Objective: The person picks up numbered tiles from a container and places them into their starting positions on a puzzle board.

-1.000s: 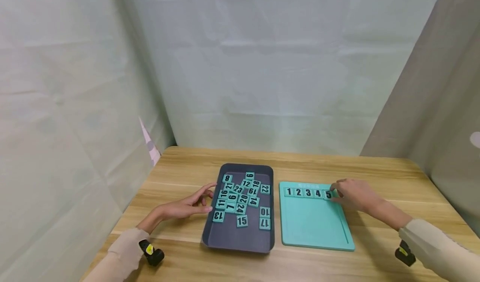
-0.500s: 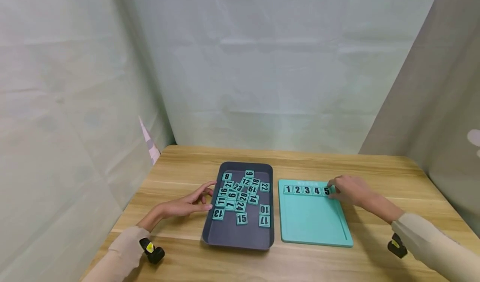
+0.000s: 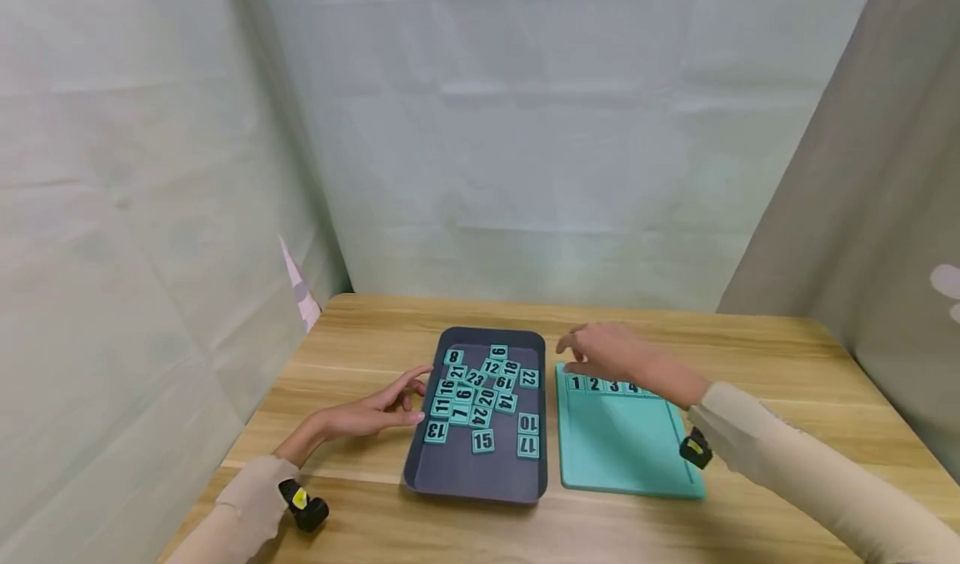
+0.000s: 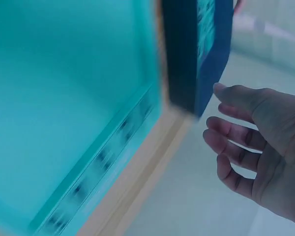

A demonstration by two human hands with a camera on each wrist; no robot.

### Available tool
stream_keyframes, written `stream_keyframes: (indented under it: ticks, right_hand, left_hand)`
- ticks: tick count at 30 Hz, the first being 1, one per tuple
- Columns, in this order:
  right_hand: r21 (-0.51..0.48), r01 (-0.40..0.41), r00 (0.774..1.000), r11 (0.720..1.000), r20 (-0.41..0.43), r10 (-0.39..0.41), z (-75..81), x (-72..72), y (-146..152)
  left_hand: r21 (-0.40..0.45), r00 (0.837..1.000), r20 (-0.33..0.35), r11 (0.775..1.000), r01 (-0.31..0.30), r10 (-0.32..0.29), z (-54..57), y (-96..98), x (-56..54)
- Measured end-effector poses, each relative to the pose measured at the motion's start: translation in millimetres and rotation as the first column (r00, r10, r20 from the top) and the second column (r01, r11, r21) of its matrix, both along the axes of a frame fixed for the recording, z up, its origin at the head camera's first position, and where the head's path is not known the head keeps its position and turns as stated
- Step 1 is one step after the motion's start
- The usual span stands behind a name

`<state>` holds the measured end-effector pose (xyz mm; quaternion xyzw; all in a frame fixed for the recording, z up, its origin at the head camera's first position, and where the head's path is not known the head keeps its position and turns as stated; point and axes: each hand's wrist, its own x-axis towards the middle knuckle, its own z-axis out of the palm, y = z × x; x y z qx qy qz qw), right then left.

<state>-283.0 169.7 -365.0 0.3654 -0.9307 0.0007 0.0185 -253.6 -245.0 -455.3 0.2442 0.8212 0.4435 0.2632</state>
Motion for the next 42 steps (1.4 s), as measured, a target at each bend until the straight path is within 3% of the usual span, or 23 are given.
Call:
stream_keyframes:
  ticks: [7, 13, 17, 28, 42]
  right_hand:
    - [0.016, -0.159, 0.98, 0.987, 0.121, 0.156, -17.2, -10.0, -89]
    - [0.054, -0.223, 0.951, 0.973, 0.23, 0.206, -39.4, -14.0, -131]
    - [0.078, -0.214, 0.957, 0.974, 0.218, 0.193, -46.6, -15.1, -137]
    - [0.061, -0.218, 0.956, 0.974, 0.214, 0.2, -40.5, -9.5, -130]
    - [0.142, -0.203, 0.971, 0.969, 0.155, 0.18, -44.6, -9.6, -131]
  left_hand:
    - [0.009, 1.0, 0.006, 1.0, 0.006, -0.006, -0.6, 0.5, 0.0]
    - [0.023, 1.0, 0.026, 1.0, 0.004, -0.005, -3.1, 0.0, 1.4]
    - [0.03, 0.999, 0.029, 0.999, 0.014, -0.015, -5.1, 1.4, 1.5]
    - [0.019, 1.0, 0.021, 1.0, 0.011, -0.012, 1.3, 1.4, 3.4]
    - [0.019, 0.999, 0.018, 0.999, 0.027, -0.027, -2.1, 1.7, -1.3]
